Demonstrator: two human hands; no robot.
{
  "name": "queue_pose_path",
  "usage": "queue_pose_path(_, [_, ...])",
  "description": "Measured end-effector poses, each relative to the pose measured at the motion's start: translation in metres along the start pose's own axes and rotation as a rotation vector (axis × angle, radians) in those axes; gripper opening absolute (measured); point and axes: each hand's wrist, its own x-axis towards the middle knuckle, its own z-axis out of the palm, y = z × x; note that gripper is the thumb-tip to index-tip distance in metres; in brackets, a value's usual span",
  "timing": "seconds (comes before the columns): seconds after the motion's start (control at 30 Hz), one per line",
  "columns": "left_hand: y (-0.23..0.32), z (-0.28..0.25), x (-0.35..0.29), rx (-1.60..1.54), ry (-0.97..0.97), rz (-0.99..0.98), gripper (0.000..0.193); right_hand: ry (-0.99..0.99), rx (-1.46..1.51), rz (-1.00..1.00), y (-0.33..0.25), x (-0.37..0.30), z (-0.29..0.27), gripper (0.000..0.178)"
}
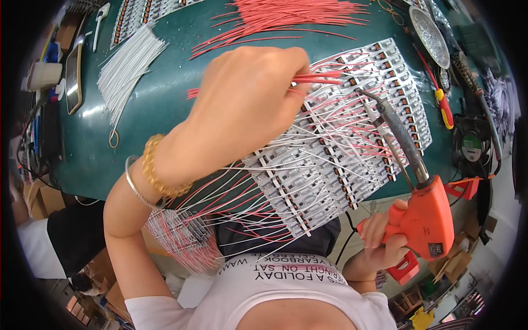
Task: The person uses a soldering iron to attach red and white wires to a grid of electronic components on a green workbench. They systematically move from one connection point to the next, holding the wire with one hand and the tool with the other.
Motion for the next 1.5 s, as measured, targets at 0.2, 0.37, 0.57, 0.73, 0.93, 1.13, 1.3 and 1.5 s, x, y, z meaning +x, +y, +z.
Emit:
queue_pose_path(0.2, [0.007, 0.029, 0.030, 0.183, -0.161, -0.022, 0.018, 0.057, 0.070, 0.037, -0.009, 0.000, -0.004, 0.070])
queue_pose_path(0.37, [0.003, 0.021, 0.049, 0.123, -0.131, 0.039, 0.020, 0.087, 0.101, 0.037, -0.007, -0.003, -0.008, 0.069])
queue_pose_path(0.57, [-0.014, -0.017, 0.030, 0.014, -0.083, -0.064, 0.020, -0.031, 0.086, -0.080, -0.002, -0.004, -0.018, 0.061])
queue_pose_path(0.73, [-0.009, -0.026, -0.025, -0.312, -0.106, -0.305, 0.013, -0.039, -0.002, -0.071, -0.001, -0.006, -0.011, 0.063])
queue_pose_path(0.93, [0.000, -0.010, -0.053, -0.212, -0.028, -0.313, 0.016, -0.037, -0.159, -0.036, -0.005, -0.007, 0.009, 0.069])
queue_pose_path(1.13, [-0.004, 0.003, -0.055, -0.286, 0.082, -0.165, 0.008, -0.118, -0.199, 0.012, -0.001, -0.005, 0.008, 0.071])
queue_pose_path(1.3, [-0.003, 0.006, -0.049, -0.167, 0.031, -0.096, 0.009, -0.022, -0.154, -0.004, -0.001, -0.001, 0.017, 0.068])
queue_pose_path(1.5, [0.001, 0.010, -0.040, 0.026, -0.031, -0.067, 0.009, -0.037, -0.097, 0.004, 0.001, 0.000, 0.009, 0.068])
